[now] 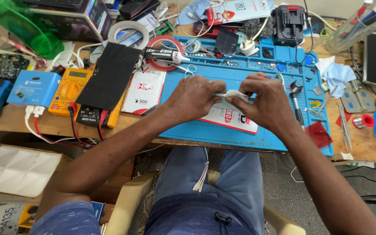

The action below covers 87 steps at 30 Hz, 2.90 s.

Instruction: The person handles a disassembled smartphone, applies adhesive to the internal frame, and wipes the back cover with a cloth. They connect a charging cable to test the screen, then disconnect it and continue cleaning the back cover.

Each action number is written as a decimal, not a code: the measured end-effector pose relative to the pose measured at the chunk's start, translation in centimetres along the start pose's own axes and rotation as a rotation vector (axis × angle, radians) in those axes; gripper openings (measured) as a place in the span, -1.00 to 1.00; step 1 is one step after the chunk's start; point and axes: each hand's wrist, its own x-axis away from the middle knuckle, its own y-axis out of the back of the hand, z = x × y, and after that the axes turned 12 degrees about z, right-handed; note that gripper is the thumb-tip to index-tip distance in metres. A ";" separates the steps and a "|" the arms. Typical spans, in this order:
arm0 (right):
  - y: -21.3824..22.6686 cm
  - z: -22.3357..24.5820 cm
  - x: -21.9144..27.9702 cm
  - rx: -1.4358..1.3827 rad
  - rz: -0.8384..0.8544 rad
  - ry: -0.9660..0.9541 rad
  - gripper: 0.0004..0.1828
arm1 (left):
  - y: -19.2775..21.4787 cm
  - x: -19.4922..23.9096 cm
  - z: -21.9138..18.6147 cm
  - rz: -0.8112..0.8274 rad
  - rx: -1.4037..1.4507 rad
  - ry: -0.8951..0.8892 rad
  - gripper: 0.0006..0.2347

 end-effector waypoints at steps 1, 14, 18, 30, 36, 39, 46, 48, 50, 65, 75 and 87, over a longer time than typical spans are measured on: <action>-0.4 0.4 -0.4 0.005 -0.019 0.038 -0.69 | 0.0 0.0 0.0 0.005 0.001 0.015 -0.89; 0.0 2.0 -0.6 0.033 0.027 -0.039 -0.83 | -4.1 2.9 5.4 -0.212 1.075 -0.013 -0.87; -0.6 2.7 -1.5 0.084 -0.018 0.014 -0.82 | -4.9 3.0 5.9 -0.220 1.059 0.011 -0.89; -2.1 4.0 -3.6 0.039 -0.001 -0.099 -0.64 | -4.5 3.0 5.7 -0.253 0.992 0.025 -0.88; -2.8 4.5 -4.9 0.162 0.023 -0.181 -0.42 | -4.4 3.3 5.6 -0.281 0.989 -0.014 -0.90; -4.1 5.4 -5.4 0.229 0.032 -0.261 -0.41 | -4.8 3.6 5.2 -0.290 0.935 -0.012 -0.90; -3.4 4.0 -5.8 0.106 -0.067 -0.117 -0.61 | -5.0 3.5 5.8 -0.294 0.937 -0.097 -0.75; -2.1 3.2 -5.5 -0.033 -0.118 -0.180 -0.61 | -5.4 2.8 5.6 -0.299 1.074 -0.164 -0.72; -0.8 2.9 -5.0 -0.192 -0.193 -0.256 -0.62 | -5.6 1.6 4.8 -0.292 1.248 -0.199 -0.75; 4.8 1.9 -1.9 -0.231 -0.227 -0.235 -0.52 | -1.3 -2.1 -1.5 -0.317 0.872 -0.137 -0.79; 2.1 -5.3 1.1 -0.061 -0.263 -0.256 -0.45 | -1.4 -2.3 1.7 -0.443 1.980 -0.372 -0.69; -6.8 -0.6 3.8 -1.150 -0.027 -0.252 -0.52 | -3.3 -2.8 0.7 -0.291 2.244 -0.791 -0.31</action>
